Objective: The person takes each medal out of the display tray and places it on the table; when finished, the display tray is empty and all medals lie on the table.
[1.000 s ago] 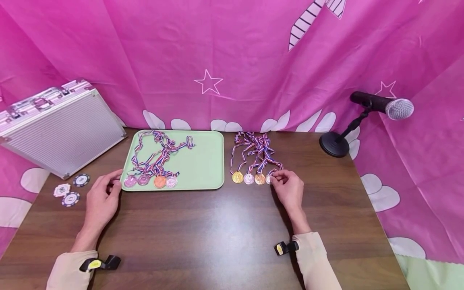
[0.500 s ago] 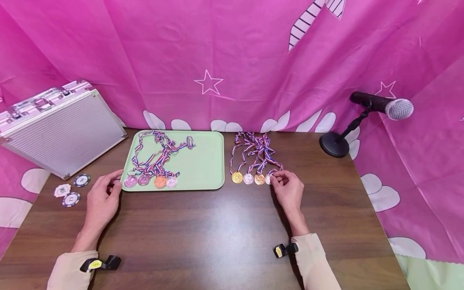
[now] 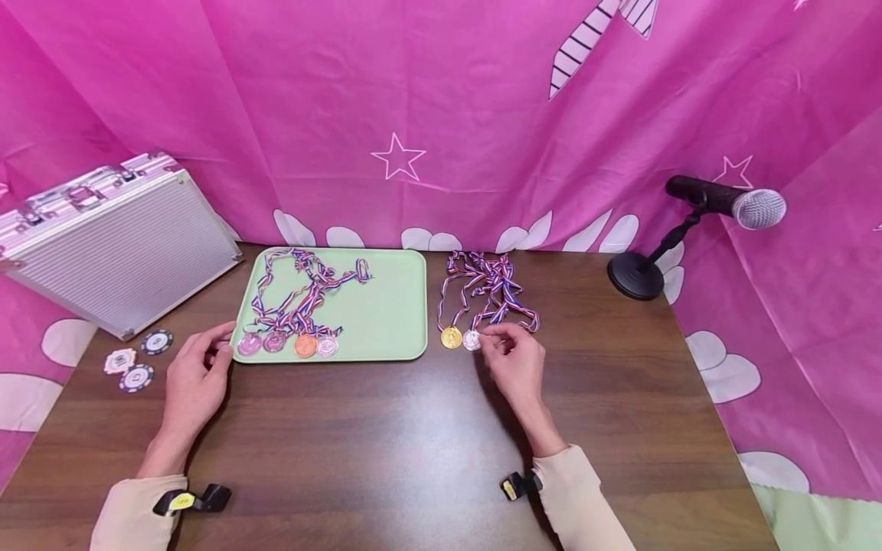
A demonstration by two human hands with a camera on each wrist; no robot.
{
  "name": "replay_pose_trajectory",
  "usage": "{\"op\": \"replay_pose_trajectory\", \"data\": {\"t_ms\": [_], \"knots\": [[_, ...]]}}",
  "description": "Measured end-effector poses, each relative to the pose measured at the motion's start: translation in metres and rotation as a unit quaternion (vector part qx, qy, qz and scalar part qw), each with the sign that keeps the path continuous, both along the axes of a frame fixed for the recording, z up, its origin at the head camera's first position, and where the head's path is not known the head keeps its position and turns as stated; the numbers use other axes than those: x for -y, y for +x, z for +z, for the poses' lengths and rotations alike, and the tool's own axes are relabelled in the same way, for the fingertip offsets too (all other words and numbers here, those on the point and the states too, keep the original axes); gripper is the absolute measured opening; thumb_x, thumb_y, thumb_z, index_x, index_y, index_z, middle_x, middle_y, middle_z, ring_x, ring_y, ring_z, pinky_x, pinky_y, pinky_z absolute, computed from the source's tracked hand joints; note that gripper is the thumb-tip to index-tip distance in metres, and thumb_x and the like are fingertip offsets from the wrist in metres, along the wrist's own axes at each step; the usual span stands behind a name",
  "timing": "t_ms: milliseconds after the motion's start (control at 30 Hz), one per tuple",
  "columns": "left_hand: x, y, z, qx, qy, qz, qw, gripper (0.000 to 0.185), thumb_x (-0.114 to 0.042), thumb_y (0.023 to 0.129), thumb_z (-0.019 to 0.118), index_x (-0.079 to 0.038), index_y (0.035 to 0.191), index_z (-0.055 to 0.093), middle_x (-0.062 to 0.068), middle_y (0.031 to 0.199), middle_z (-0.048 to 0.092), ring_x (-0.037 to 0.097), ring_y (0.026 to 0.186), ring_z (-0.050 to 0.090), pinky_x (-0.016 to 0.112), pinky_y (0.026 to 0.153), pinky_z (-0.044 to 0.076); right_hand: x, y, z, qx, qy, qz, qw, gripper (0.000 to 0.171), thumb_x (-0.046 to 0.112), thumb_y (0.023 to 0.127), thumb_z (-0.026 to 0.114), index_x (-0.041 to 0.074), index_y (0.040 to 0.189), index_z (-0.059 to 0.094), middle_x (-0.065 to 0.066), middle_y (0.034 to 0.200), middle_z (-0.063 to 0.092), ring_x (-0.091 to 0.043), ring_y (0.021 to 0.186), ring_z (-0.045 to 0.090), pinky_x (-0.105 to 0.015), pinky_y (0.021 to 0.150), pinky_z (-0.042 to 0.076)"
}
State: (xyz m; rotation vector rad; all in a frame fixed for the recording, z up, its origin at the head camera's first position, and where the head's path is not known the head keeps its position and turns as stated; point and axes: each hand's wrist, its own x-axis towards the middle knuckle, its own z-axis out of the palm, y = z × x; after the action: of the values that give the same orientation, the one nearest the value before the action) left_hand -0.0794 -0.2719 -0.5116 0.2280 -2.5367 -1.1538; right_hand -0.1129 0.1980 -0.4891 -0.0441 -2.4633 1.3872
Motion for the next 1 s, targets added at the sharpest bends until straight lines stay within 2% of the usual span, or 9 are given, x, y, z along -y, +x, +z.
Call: {"op": "replay_pose_trajectory", "data": {"t_ms": [200,467,700,867,1000], "knots": [[0.001,0.0,-0.001,0.007,-0.003,0.002,1.0,0.037,-0.004,0.111,0.057,0.0,0.145,0.07,0.02,0.123,0.066,0.019,0.1,0.052,0.024,0.084,0.038,0.038,-0.001,0.004,-0.006,-0.012,0.054,0.998,0.007,0.002,0.09,0.085,0.0,0.097,0.084,-0.01,0.079,0.076,-0.003,0.063,0.06,-0.014,0.059,0.046],[0.0,0.001,-0.001,0.01,-0.003,0.003,0.9999,0.038,-0.004,0.111,0.055,0.0,0.145,0.07,0.019,0.123,0.066,0.019,0.1,0.051,0.025,0.084,0.038,0.086,-0.003,0.008,0.006,-0.022,0.128,0.991,0.006,0.001,0.092,0.085,0.002,0.097,0.082,-0.008,0.079,0.078,-0.002,0.052,0.058,-0.02,0.05,0.048],[0.0,0.001,-0.003,0.006,-0.003,0.002,1.0,0.037,-0.004,0.11,0.057,0.0,0.145,0.07,0.019,0.123,0.067,0.019,0.099,0.051,0.026,0.084,0.038,0.122,-0.008,0.006,0.002,0.031,0.134,0.99,0.006,0.01,0.09,0.089,0.009,0.095,0.084,-0.001,0.078,0.077,-0.002,0.061,0.059,-0.023,0.06,0.05],[0.001,0.0,-0.004,0.003,-0.004,0.003,1.0,0.037,-0.004,0.11,0.057,0.0,0.145,0.07,0.02,0.123,0.067,0.018,0.098,0.051,0.026,0.083,0.038,0.147,-0.013,0.003,0.008,0.075,0.14,0.987,0.009,0.019,0.09,0.092,0.014,0.093,0.086,0.003,0.079,0.077,-0.003,0.066,0.065,-0.025,0.067,0.053],[0.001,0.0,-0.003,0.002,-0.003,0.003,1.0,0.037,-0.004,0.11,0.056,0.0,0.145,0.07,0.02,0.122,0.067,0.018,0.099,0.051,0.025,0.083,0.038,0.166,-0.016,0.002,0.011,0.103,0.142,0.984,0.013,0.024,0.089,0.095,0.015,0.091,0.086,0.004,0.079,0.076,-0.007,0.071,0.068,-0.03,0.073,0.055]]}}
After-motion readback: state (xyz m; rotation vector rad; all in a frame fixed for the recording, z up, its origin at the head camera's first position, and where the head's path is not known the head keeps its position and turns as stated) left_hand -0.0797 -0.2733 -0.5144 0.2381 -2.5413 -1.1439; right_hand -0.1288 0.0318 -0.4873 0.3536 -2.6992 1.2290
